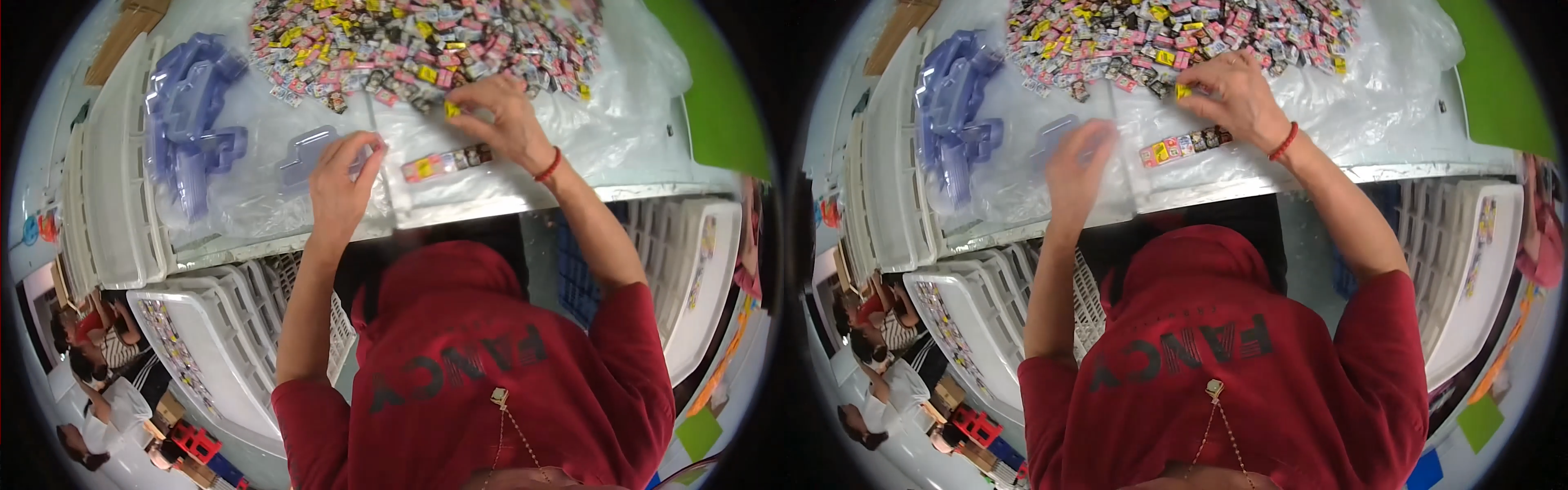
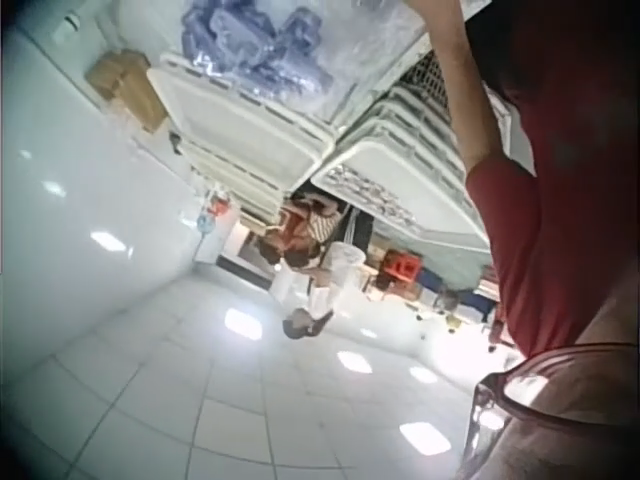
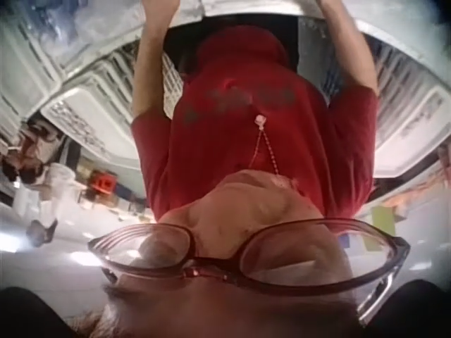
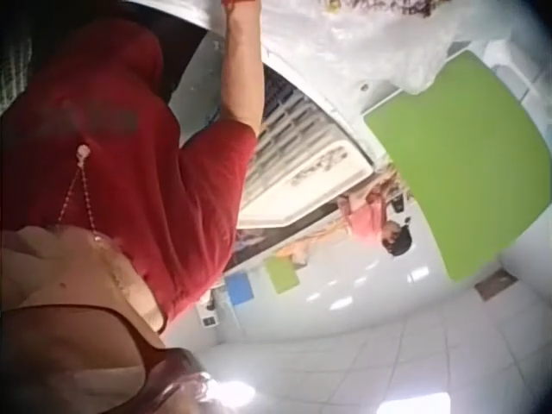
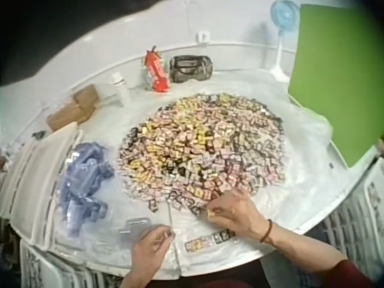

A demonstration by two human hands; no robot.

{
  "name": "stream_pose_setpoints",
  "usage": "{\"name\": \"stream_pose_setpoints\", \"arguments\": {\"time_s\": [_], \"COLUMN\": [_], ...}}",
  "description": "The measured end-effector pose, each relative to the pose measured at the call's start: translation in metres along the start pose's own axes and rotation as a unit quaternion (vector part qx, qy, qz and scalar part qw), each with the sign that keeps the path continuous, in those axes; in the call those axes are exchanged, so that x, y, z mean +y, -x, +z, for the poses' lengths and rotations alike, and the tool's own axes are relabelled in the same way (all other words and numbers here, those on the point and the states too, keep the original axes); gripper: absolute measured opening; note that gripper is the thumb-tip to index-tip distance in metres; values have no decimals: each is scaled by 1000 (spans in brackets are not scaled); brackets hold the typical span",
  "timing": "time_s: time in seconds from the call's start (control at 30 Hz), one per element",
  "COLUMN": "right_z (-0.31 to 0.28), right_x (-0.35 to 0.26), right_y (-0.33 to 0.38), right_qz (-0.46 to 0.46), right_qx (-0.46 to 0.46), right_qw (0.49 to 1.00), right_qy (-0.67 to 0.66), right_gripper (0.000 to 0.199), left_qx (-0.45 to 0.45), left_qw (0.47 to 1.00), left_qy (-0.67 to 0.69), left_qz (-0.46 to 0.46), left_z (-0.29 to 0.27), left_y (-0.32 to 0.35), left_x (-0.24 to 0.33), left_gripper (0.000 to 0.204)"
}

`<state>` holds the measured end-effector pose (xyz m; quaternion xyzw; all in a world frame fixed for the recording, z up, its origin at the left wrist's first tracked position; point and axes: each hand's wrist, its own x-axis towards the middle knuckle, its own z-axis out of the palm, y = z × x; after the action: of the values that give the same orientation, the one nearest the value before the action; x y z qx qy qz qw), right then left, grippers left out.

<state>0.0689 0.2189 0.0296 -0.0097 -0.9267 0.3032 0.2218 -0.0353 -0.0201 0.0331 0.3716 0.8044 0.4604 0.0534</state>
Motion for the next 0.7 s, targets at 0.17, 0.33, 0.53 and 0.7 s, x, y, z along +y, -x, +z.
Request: {"name": "stream_pose_setpoints", "arguments": {"time_s": [0.17, 0.33, 0.53, 0.7], "right_z": [11, 28, 37, 24], "right_x": [-22, -24, -23, -16], "right_y": [31, 32, 30, 31], "right_qz": [-22, -28, -40, -28], "right_qx": [-28, -41, -17, 6], "right_qw": [999, 999, 998, 999], "right_qy": [19, 14, 52, 31], "right_gripper": [25, 28, 25, 27], "left_qx": [-28, -36, -36, -23], "left_qw": [992, 981, 975, 983], "left_qy": [-29, -63, -96, -52], "left_qz": [117, 179, 197, 177], "left_z": [15, 30, 39, 48], "left_y": [4, 4, 0, -5], "left_x": [5, 7, -1, 5], "left_gripper": [19, 20, 18, 18]}}
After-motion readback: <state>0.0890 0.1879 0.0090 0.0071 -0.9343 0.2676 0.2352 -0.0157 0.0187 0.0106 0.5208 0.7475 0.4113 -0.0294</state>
